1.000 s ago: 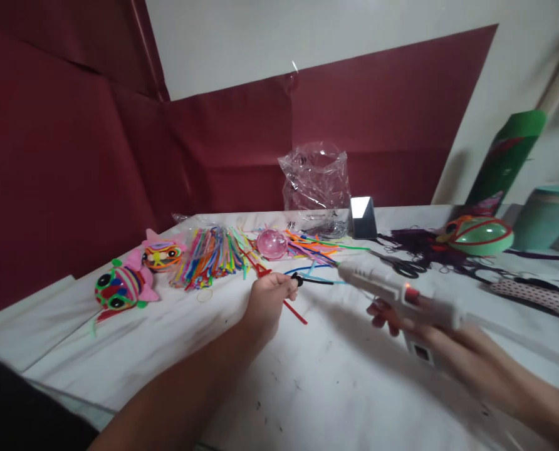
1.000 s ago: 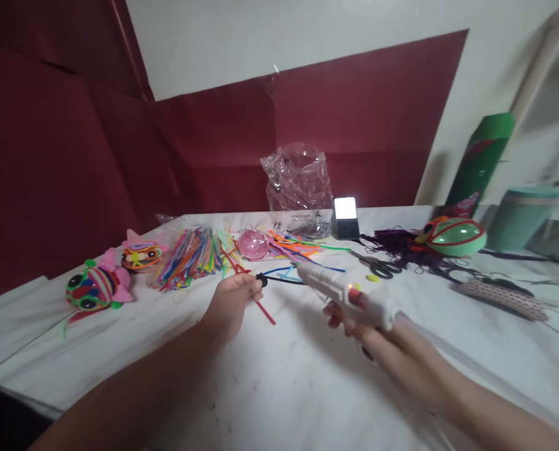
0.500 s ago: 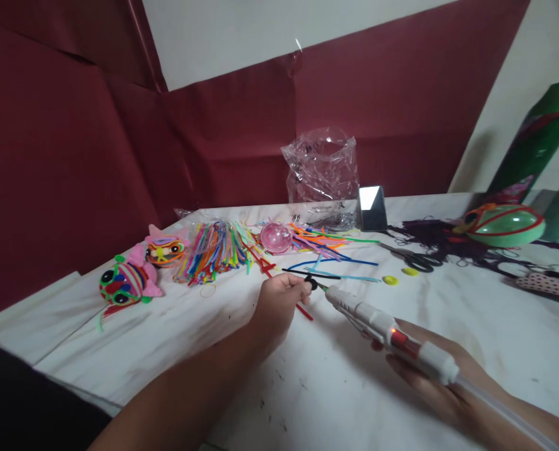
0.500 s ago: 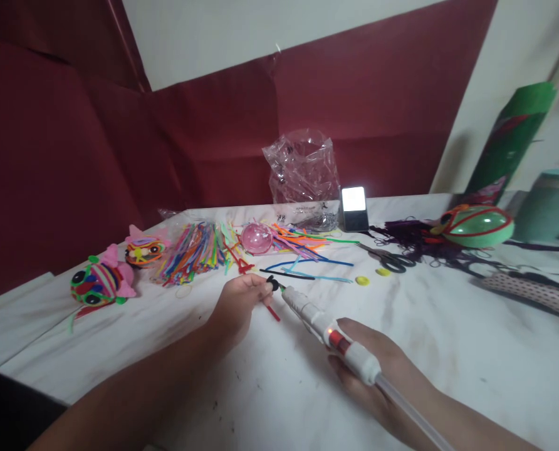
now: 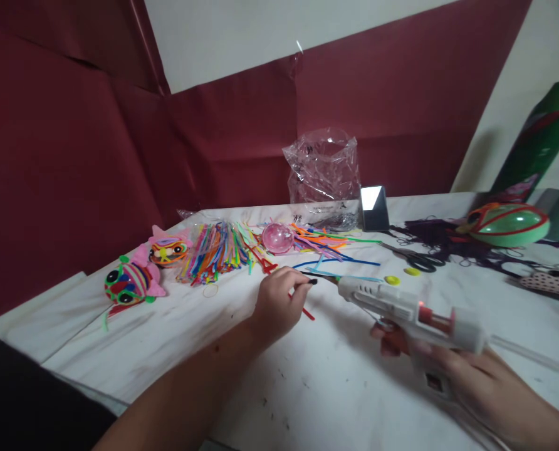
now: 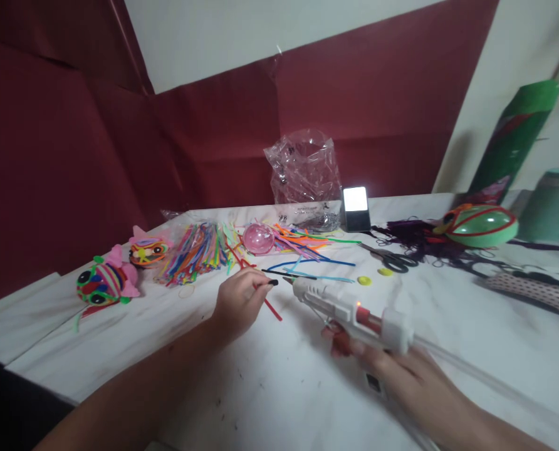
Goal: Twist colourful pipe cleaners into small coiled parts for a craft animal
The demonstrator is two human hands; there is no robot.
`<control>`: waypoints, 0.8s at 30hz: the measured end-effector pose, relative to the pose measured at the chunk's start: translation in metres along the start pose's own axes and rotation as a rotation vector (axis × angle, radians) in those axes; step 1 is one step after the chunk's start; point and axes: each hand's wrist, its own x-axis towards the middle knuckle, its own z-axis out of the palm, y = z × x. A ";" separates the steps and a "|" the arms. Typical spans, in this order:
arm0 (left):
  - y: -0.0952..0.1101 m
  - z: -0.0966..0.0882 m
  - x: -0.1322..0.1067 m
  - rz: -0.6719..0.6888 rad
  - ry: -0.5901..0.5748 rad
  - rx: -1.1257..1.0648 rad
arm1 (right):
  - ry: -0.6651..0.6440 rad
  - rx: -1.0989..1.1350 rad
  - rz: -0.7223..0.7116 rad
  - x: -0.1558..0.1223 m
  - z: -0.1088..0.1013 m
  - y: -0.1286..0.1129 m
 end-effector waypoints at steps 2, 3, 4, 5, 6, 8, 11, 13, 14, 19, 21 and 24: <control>-0.002 -0.010 0.001 0.310 -0.095 0.208 | -0.085 0.068 -0.015 0.003 -0.009 -0.002; -0.003 -0.015 0.001 0.420 -0.129 0.284 | -0.104 0.104 -0.023 0.005 -0.013 -0.004; -0.003 -0.018 0.001 0.501 -0.148 0.346 | -0.117 0.133 -0.029 0.006 -0.016 -0.005; -0.003 -0.021 0.001 0.562 -0.155 0.391 | -0.128 0.154 -0.034 0.007 -0.019 -0.006; -0.003 -0.023 0.001 0.609 -0.162 0.421 | -0.140 0.167 -0.037 0.008 -0.021 -0.007; -0.001 -0.025 0.000 0.677 -0.176 0.453 | -0.169 0.175 -0.052 0.008 -0.023 -0.006; 0.001 -0.023 -0.002 0.741 -0.182 0.467 | -0.190 0.139 -0.063 0.006 -0.023 0.001; 0.001 -0.023 -0.003 0.747 -0.185 0.460 | -0.175 0.084 -0.065 0.004 -0.024 0.004; 0.002 -0.023 -0.003 0.740 -0.189 0.453 | -0.162 0.053 -0.068 0.003 -0.024 0.005; 0.008 -0.018 -0.003 0.574 -0.119 0.307 | -0.096 -0.064 -0.069 -0.003 -0.027 0.002; 0.012 -0.011 -0.002 0.301 -0.014 0.174 | -0.091 -0.069 -0.106 -0.005 -0.026 0.001; 0.012 0.002 -0.001 -0.245 0.064 -0.113 | 0.032 -0.055 -0.227 -0.008 -0.017 0.005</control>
